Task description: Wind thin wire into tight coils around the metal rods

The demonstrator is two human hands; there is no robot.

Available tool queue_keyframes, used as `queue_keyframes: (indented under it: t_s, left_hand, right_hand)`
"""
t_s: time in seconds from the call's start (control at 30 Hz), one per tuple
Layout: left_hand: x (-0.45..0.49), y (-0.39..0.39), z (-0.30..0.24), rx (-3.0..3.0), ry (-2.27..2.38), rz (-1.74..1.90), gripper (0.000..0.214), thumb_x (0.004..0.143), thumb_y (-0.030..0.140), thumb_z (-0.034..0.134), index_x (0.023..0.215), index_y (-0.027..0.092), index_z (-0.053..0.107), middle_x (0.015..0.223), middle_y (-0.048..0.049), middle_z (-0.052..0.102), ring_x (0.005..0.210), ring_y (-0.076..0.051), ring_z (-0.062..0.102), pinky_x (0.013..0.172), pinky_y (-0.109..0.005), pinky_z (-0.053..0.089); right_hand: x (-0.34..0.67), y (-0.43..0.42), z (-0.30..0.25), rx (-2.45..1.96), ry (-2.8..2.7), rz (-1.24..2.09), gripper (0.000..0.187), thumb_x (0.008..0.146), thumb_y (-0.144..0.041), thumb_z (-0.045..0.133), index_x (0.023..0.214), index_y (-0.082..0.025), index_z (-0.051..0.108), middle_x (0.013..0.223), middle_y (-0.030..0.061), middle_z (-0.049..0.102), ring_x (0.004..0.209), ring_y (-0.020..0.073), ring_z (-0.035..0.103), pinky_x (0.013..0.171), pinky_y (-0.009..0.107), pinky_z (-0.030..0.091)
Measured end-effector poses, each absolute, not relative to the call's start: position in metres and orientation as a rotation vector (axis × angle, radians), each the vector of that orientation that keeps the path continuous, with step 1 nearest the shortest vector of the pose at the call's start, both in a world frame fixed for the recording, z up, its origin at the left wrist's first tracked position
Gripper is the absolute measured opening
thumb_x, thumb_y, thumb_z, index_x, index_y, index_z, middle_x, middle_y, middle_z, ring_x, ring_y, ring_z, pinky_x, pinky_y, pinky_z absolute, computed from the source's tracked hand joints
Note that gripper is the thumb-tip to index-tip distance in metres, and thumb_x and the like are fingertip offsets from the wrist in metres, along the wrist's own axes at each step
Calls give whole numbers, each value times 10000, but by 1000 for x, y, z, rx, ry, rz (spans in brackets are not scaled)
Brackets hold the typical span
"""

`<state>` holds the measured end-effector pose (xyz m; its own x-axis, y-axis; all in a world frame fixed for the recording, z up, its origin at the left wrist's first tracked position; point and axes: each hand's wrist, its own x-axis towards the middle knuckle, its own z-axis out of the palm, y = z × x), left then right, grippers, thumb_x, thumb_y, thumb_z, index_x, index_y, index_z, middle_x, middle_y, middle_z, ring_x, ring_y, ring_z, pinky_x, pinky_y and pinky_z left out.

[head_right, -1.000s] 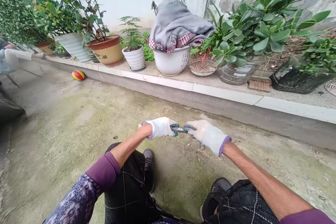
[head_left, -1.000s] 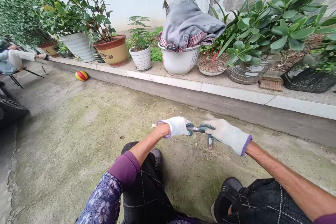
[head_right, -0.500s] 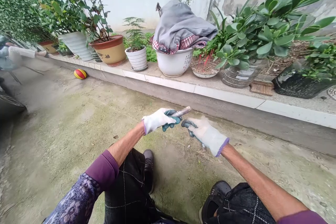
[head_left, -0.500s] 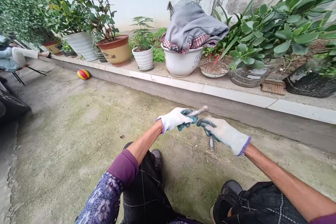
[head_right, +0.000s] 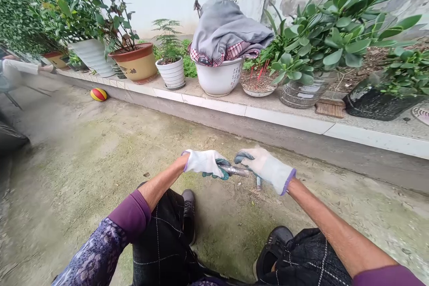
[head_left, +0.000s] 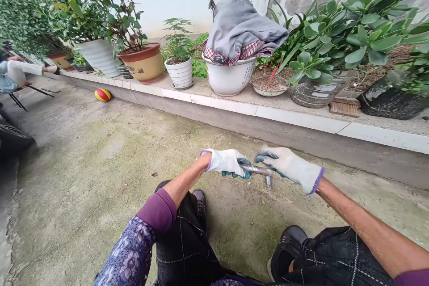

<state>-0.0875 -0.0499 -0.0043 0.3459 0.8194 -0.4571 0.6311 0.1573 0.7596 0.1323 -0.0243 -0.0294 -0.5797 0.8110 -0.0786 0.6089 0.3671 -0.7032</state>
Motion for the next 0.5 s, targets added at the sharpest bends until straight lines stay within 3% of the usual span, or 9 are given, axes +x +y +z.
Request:
queue_keyframes:
  t_s: [0.1, 0.2, 0.37, 0.5]
  left_hand:
    - [-90, -46, -4, 1491, 1036, 101, 255, 616, 271, 746, 846, 163, 761, 611, -32, 613, 467, -111, 469, 403, -224, 350]
    - [-91, -40, -5, 1475, 1013, 295, 291, 668, 316, 703, 906, 151, 726, 627, -8, 575, 475, -88, 446, 404, -198, 344]
    - [-93, -28, -9, 1598, 1340, 489, 314, 779, 392, 607, 1006, 180, 651, 659, 29, 542, 490, -75, 440, 439, -192, 362]
    - [-91, -25, -17, 2072, 1546, 116, 173, 749, 318, 623, 862, 195, 668, 667, 18, 569, 563, -104, 477, 517, -224, 376]
  right_hand:
    - [130, -25, -27, -1323, -2172, 1363, 289, 779, -404, 506, 808, -172, 675, 642, 18, 616, 483, 128, 482, 450, 258, 392]
    - [126, -28, -33, -1412, -1966, 1478, 268, 745, -408, 539, 800, -165, 638, 561, -8, 551, 417, 106, 424, 391, 241, 345]
    - [120, -37, -49, -1339, -2175, 1194, 247, 827, -358, 463, 821, -186, 639, 608, 5, 604, 498, 125, 508, 470, 243, 395]
    - [125, -35, -53, -1270, -2458, 817, 236, 851, -321, 472, 827, -215, 681, 770, 51, 705, 696, 186, 614, 671, 292, 470]
